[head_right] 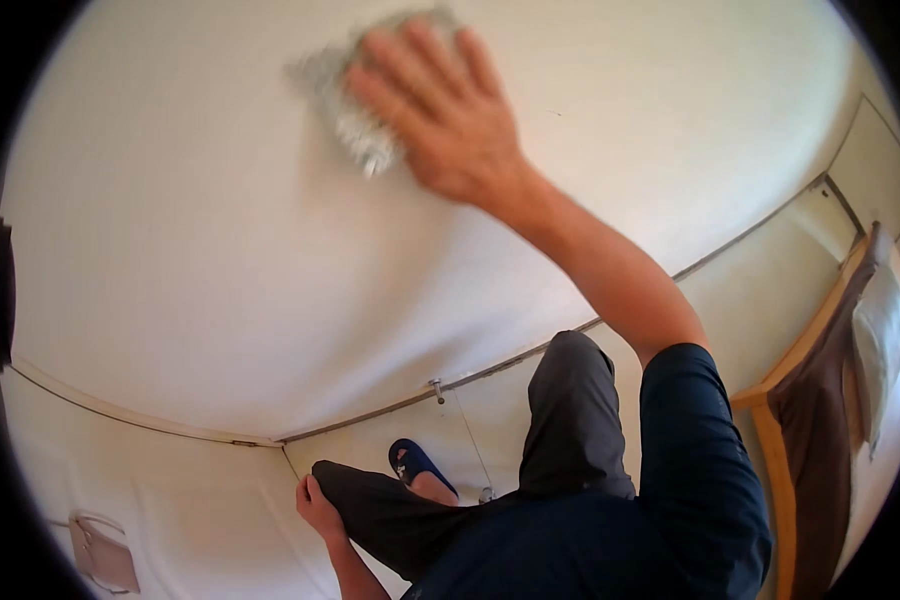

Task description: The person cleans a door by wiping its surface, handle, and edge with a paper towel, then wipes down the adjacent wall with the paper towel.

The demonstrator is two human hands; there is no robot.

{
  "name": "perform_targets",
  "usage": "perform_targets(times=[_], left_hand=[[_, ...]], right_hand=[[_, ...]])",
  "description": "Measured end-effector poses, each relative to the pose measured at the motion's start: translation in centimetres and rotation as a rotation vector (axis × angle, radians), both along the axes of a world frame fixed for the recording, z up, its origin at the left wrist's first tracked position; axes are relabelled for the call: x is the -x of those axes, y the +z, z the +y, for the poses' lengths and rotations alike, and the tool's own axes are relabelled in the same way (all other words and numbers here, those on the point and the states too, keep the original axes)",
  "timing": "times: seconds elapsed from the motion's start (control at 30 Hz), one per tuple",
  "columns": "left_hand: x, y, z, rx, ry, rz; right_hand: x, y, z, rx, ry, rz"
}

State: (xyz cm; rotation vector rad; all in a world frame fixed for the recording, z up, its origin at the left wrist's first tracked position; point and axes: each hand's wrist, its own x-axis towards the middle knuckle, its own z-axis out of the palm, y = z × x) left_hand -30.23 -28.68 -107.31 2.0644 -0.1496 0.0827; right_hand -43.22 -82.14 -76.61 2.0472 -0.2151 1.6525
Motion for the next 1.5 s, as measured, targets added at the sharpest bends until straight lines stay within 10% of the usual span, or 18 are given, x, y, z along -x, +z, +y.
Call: perform_targets(times=[0.13, 0.4, 0.7, 0.87, 1.0, 1.27, 1.5], left_hand=[[0.0, 0.2, 0.2, -0.004, 0.021, -0.013], [-0.6, 0.0, -0.2, -0.005, 0.000, 0.011], [0.1, -0.3, 0.0, -0.016, 0.006, -0.055], [1.4, 0.2, -1.2, -0.430, -0.094, -0.458], [2.0, 0.2, -0.9, -0.413, -0.094, -0.491], [1.0, -0.9, 0.4, -0.315, -0.086, -0.428], [1.2, 0.1, -0.6, -0.366, -0.110, -0.411]], right_hand=[[0.5, 4.4, -0.7, -0.040, 0.007, -0.220], [-2.7, -2.8, 2.8, 0.410, 0.311, 0.517], [-3.5, 6.4, 1.3, 0.199, 0.039, -0.099], [-7.6, -5.9, 7.7, 0.329, 0.443, 0.675], [-6.7, -3.2, 6.7, 0.456, 0.353, 0.731], [-7.8, 9.2, 7.0, 0.098, 0.174, -0.035], [-9.1, -1.1, 9.5, 0.616, 0.347, 0.825]])
